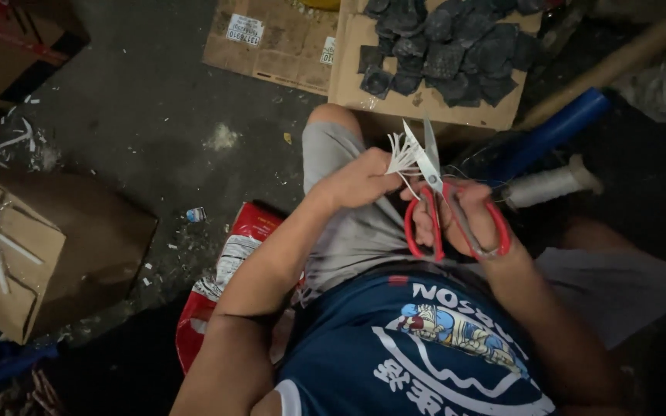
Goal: The person is sitting on the floor and using scissors to cut white cord and small plastic bags into smaller pieces.
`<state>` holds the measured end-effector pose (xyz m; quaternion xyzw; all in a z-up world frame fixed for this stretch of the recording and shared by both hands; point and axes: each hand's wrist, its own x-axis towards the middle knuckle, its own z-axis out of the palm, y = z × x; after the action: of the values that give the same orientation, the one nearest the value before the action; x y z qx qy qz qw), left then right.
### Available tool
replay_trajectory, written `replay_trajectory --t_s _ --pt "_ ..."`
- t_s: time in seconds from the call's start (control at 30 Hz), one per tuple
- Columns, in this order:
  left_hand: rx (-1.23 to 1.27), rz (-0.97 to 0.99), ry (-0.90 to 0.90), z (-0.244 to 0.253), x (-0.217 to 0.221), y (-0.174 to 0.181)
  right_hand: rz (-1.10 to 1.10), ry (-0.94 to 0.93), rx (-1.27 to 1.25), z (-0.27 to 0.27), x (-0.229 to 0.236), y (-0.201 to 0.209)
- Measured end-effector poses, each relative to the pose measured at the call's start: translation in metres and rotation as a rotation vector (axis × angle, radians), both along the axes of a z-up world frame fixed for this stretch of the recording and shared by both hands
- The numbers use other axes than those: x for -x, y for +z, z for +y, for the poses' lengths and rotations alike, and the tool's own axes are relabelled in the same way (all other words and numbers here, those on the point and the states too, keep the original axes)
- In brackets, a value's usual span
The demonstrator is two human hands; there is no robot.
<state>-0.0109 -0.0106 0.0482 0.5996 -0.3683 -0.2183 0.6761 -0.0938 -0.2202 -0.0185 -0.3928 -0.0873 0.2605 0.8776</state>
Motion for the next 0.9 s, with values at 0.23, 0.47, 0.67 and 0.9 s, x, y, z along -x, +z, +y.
replay_trajectory --t_s 0.23,0.47,0.67,0.9 --pt "0.028 0.058 -0.057 -0.01 -0.001 -0.045 -0.033 -0.089 0.052 -0.004 -0.003 -0.001" --pt "0.046 0.133 -0.016 -0.005 0.013 -0.035 0.208 0.143 -0.215 -0.06 -0.016 -0.067" --pt "0.113 0.085 0.143 0.005 -0.009 -0.055 0.201 0.082 -0.064 -0.013 0.02 0.026" --pt "0.021 -0.207 -0.007 -0.01 0.004 -0.013 0.196 0.026 -0.121 -0.004 0.009 -0.013"
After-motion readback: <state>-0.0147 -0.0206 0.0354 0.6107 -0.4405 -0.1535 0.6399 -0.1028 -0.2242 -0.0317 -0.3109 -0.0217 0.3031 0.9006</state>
